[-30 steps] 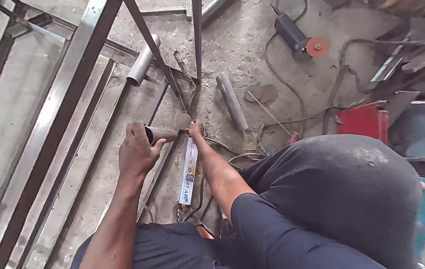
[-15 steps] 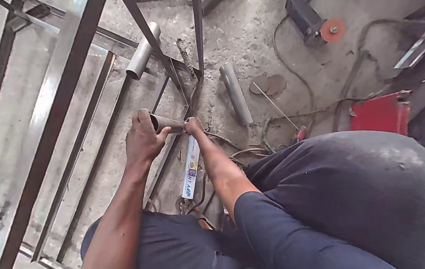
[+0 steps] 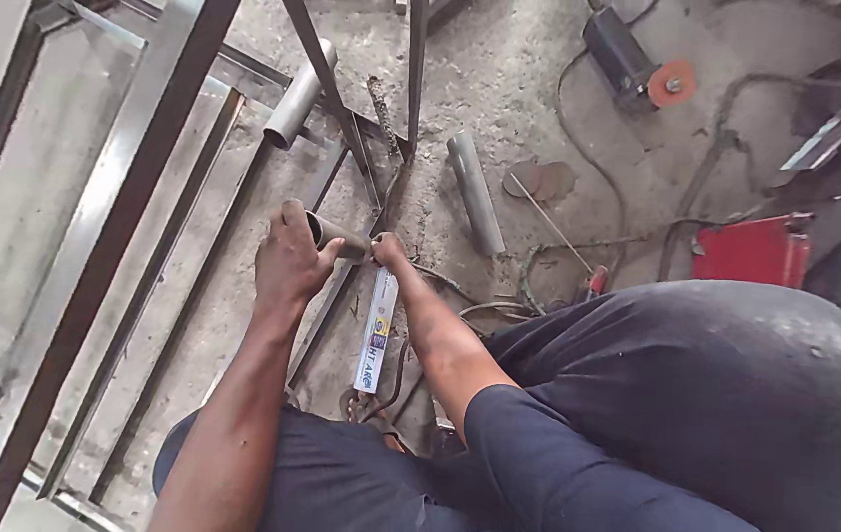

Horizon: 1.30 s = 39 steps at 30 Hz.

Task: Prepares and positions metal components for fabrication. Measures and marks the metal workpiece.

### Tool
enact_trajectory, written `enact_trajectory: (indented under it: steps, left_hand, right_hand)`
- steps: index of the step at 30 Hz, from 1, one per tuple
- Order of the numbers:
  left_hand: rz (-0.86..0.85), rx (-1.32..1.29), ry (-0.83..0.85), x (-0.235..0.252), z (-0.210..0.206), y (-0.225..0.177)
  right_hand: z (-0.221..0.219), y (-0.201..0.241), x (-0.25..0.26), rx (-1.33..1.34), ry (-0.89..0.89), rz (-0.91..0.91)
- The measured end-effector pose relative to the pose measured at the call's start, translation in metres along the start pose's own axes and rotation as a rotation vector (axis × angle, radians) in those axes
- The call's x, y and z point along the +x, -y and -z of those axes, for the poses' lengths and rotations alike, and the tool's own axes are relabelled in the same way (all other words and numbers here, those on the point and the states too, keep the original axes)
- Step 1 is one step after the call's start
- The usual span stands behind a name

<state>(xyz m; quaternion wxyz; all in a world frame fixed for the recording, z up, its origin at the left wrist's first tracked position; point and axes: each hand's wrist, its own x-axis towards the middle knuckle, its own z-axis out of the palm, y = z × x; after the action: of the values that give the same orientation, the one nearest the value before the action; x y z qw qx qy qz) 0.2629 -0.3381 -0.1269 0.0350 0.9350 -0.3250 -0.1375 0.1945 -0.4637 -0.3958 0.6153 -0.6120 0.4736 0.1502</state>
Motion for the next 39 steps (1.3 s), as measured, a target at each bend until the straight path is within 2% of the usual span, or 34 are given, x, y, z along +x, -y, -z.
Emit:
enact_trajectory:
  steps: [15,31,39]
  left_hand:
    - [-0.053,-0.062,0.174,0.017,0.013,0.002]
    - [-0.24,-0.064,0.147,0.015,0.008,0.015]
    - [-0.205,-0.054,0.117,0.013,0.01,0.017]
  right_hand:
    - [-0.007,-0.011,0.012,0.03,-0.021,0.052]
    - [-0.004,-0.011,0.011,0.034,-0.022,0.061]
    - [-0.005,-0.012,0.013,0.034,-0.03,0.047]
